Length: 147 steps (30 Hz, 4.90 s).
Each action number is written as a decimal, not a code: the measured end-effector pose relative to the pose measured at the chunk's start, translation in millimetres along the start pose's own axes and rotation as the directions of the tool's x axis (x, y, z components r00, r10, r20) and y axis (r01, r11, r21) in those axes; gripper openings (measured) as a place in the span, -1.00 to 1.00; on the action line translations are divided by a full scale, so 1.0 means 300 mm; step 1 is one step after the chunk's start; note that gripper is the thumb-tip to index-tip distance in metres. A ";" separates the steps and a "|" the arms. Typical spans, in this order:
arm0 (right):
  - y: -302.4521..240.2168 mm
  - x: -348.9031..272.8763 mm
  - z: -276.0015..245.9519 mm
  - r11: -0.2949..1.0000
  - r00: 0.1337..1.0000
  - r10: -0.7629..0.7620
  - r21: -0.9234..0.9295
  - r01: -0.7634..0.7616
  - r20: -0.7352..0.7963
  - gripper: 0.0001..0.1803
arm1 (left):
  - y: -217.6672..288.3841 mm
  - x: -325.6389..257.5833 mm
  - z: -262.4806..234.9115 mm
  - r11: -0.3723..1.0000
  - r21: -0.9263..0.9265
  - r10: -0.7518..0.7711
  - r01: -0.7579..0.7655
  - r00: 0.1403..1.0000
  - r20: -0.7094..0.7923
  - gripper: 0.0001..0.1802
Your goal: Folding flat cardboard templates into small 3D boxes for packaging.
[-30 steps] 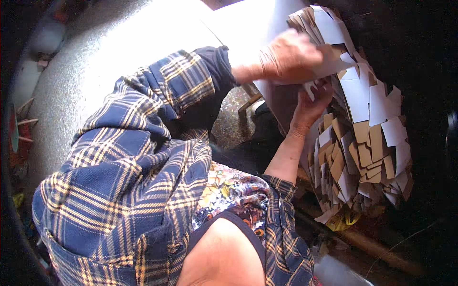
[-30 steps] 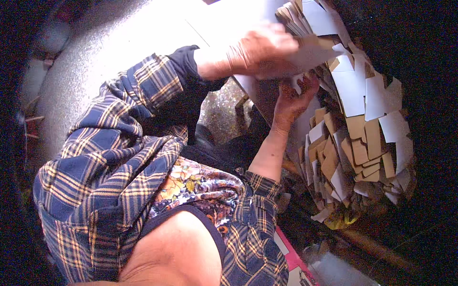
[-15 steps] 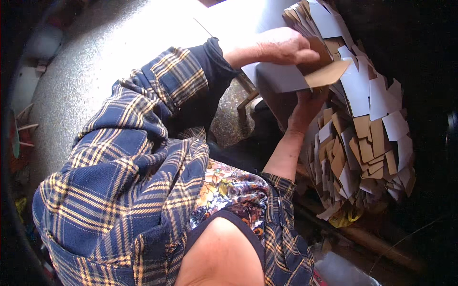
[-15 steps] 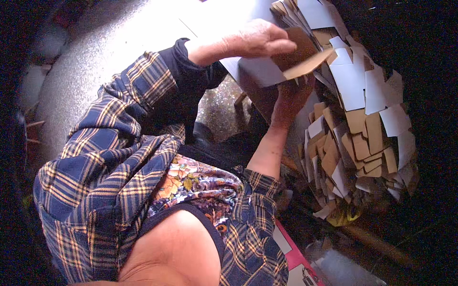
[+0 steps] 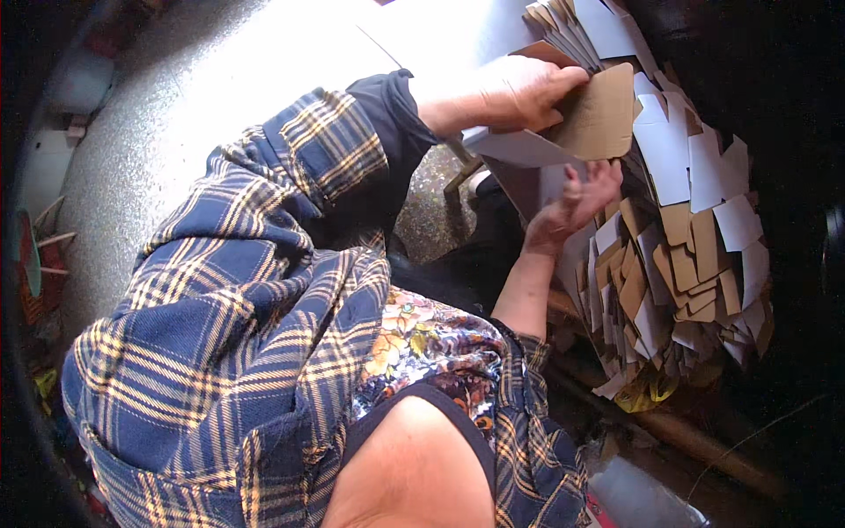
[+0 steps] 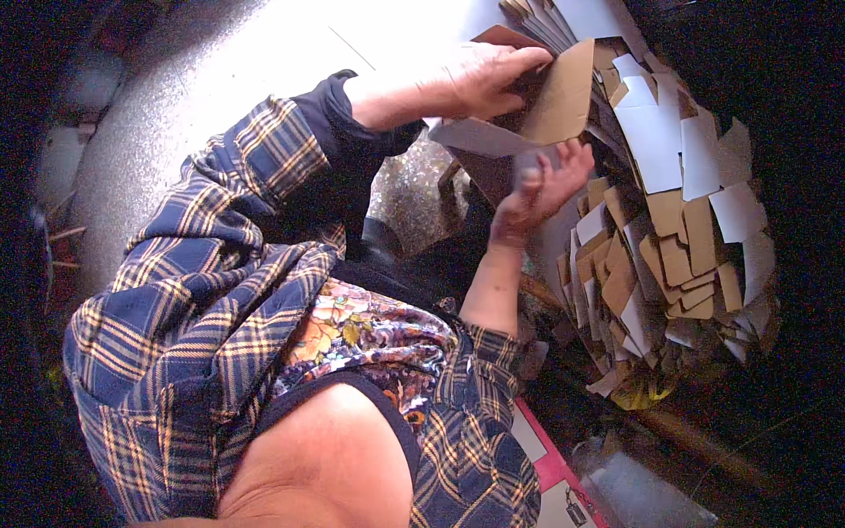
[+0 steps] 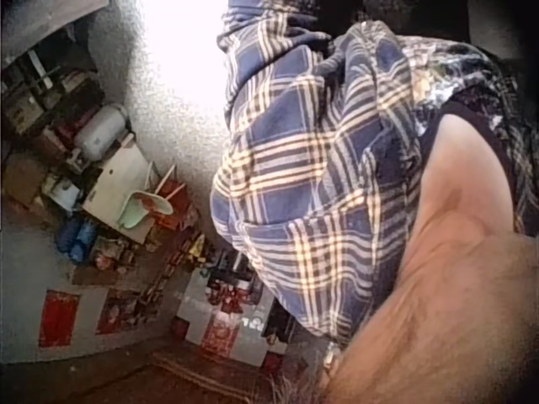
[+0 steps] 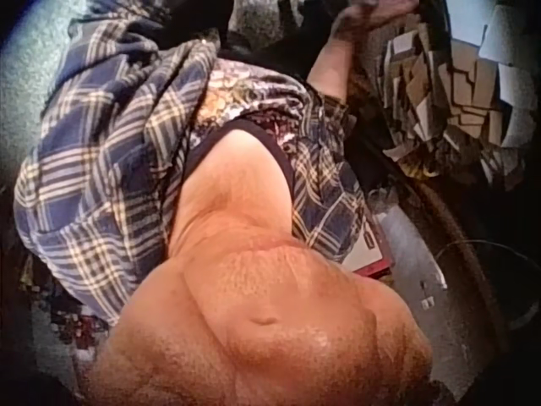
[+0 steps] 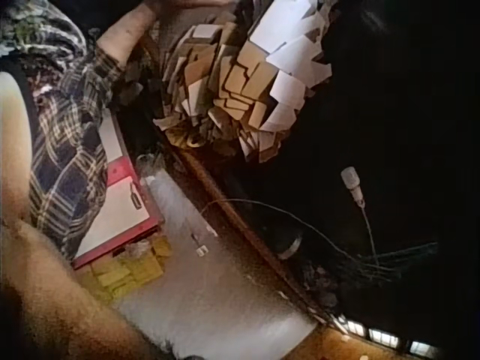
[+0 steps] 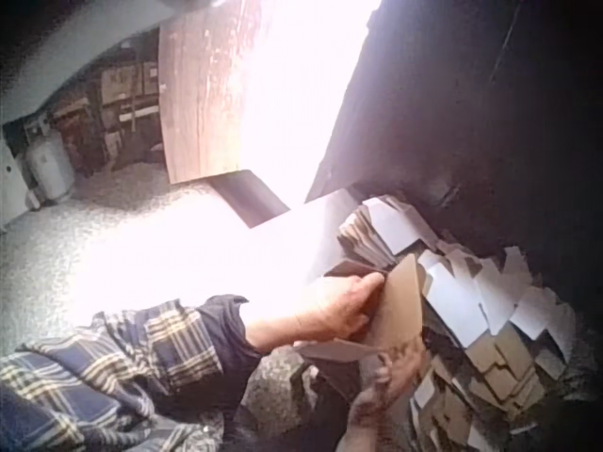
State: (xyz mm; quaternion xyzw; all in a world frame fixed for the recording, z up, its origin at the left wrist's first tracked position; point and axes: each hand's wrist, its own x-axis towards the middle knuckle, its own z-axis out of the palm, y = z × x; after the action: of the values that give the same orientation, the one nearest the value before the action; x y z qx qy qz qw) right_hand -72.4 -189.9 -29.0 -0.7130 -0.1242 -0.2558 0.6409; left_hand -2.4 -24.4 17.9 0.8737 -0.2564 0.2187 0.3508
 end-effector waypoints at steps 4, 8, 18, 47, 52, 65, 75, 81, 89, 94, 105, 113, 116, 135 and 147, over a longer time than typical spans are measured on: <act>-0.054 -0.062 0.003 0.633 0.859 -0.470 -0.601 0.488 0.202 -0.28 | 0.053 0.042 -0.055 0.922 0.359 0.214 -0.146 0.964 -0.157 -0.51; -0.120 -0.035 0.083 0.542 0.802 -0.494 -0.602 0.586 0.336 -0.48 | 0.008 0.069 -0.086 0.955 0.244 -0.167 0.171 0.985 -0.035 -0.71; -0.065 0.087 -0.054 0.828 0.959 -0.244 -0.484 0.282 0.141 -0.41 | -0.145 0.021 0.005 0.939 -0.261 -0.184 0.223 0.969 0.166 -0.30; 0.187 0.100 -0.121 0.974 0.992 0.121 0.191 -0.124 0.026 -0.33 | -0.079 0.028 0.017 0.896 -0.443 0.131 -0.008 0.960 0.247 0.16; 0.172 0.103 -0.134 0.975 0.973 0.219 0.010 -0.220 0.074 -0.37 | -0.092 0.008 0.029 0.904 -0.399 0.026 0.152 0.913 0.408 0.11; 0.134 0.068 -0.117 0.937 0.972 0.154 0.285 -0.201 0.179 -0.10 | -0.094 -0.006 -0.021 0.858 -0.465 0.004 0.220 0.901 0.433 0.05; 0.064 0.065 -0.193 0.986 0.935 0.163 -0.007 -0.169 0.314 -0.14 | -0.064 0.040 0.003 0.873 -0.475 0.115 0.114 0.897 0.426 0.08; 0.146 0.062 -0.163 0.982 0.945 0.079 -0.189 -0.019 0.318 -0.29 | -0.104 0.018 -0.015 0.820 -0.536 0.045 0.202 0.910 0.412 0.06; 0.150 0.078 -0.147 0.996 0.970 0.072 -0.073 -0.056 0.233 -0.22 | -0.076 0.029 -0.046 0.877 -0.459 0.062 0.143 0.913 0.403 0.10; 0.231 0.064 -0.137 0.984 0.958 0.165 -0.099 -0.146 0.234 -0.10 | -0.100 0.050 -0.051 0.924 -0.338 0.038 0.178 0.838 0.544 -0.01; 0.134 0.032 -0.165 0.954 0.943 0.282 -0.158 -0.256 0.175 -0.25 | -0.043 0.054 -0.038 0.868 -0.421 0.049 0.262 0.799 0.599 0.19; 0.093 0.017 -0.141 0.901 0.907 0.404 -0.223 -0.372 0.121 -0.28 | -0.091 0.026 0.019 0.953 -0.285 0.203 -0.101 0.914 0.351 0.14; 0.158 0.022 -0.175 0.921 0.947 0.304 -0.287 -0.264 0.106 -0.24 | -0.079 0.038 0.042 0.959 -0.201 0.245 -0.200 0.942 0.231 0.09; 0.234 0.053 -0.140 0.875 0.976 0.148 -0.439 -0.205 -0.160 -0.52 | -0.187 0.002 0.102 0.966 -0.184 -0.136 0.183 0.961 0.243 0.19; 0.177 0.072 -0.170 0.980 0.990 0.132 -0.145 -0.136 -0.039 -0.27 | -0.100 0.057 0.049 0.985 -0.174 0.017 -0.001 0.996 0.090 0.13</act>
State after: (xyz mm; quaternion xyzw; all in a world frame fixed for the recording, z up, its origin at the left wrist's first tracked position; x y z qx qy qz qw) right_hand -38.0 -250.9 -60.2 -0.7613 -0.0472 -0.2309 0.6040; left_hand 31.9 -21.5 2.7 0.8477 -0.2941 0.1570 0.4126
